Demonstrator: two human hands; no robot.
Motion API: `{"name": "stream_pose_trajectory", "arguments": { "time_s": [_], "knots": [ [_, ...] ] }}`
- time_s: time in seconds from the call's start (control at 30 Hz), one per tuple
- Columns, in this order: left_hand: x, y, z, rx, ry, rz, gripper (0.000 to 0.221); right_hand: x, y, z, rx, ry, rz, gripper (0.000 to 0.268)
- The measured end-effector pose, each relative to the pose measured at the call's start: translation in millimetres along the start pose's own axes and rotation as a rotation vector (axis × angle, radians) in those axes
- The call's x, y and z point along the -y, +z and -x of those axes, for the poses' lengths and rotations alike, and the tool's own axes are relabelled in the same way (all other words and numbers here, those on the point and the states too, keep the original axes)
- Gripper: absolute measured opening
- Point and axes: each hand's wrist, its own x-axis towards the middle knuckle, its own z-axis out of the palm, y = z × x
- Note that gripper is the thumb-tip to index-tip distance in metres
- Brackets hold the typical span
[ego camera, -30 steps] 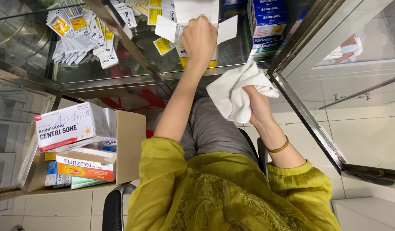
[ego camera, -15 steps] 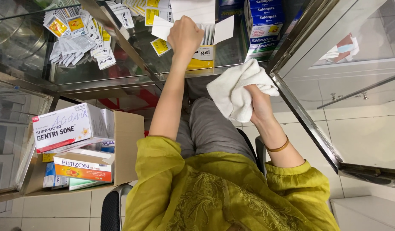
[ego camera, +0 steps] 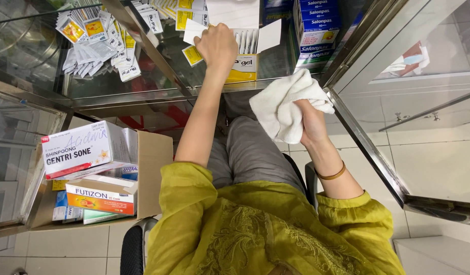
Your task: Cleaning individual medicine packets with a cloth and organizing them into boxes at a pharmacy counter.
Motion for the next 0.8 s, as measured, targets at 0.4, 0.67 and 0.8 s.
{"name": "stream_pose_trajectory", "arguments": {
  "time_s": [0.4, 0.67, 0.8],
  "knots": [
    [-59.8, 20.2, 35.0, 0.051, -0.051, -0.203, 0.019, 3.7, 6.3, 2.1, -0.019, 0.004, 0.022, 0.043],
    [-83.4, 15.0, 54.6, -0.109, 0.131, 0.022, 0.022, 1.5, -7.1, -2.6, -0.036, 0.015, -0.008, 0.044],
    [-74.0, -16.3, 54.2, -0.097, 0.116, 0.125, 0.043, 9.6, -0.5, -1.3, -0.021, -0.007, -0.005, 0.047]
  ]
}}
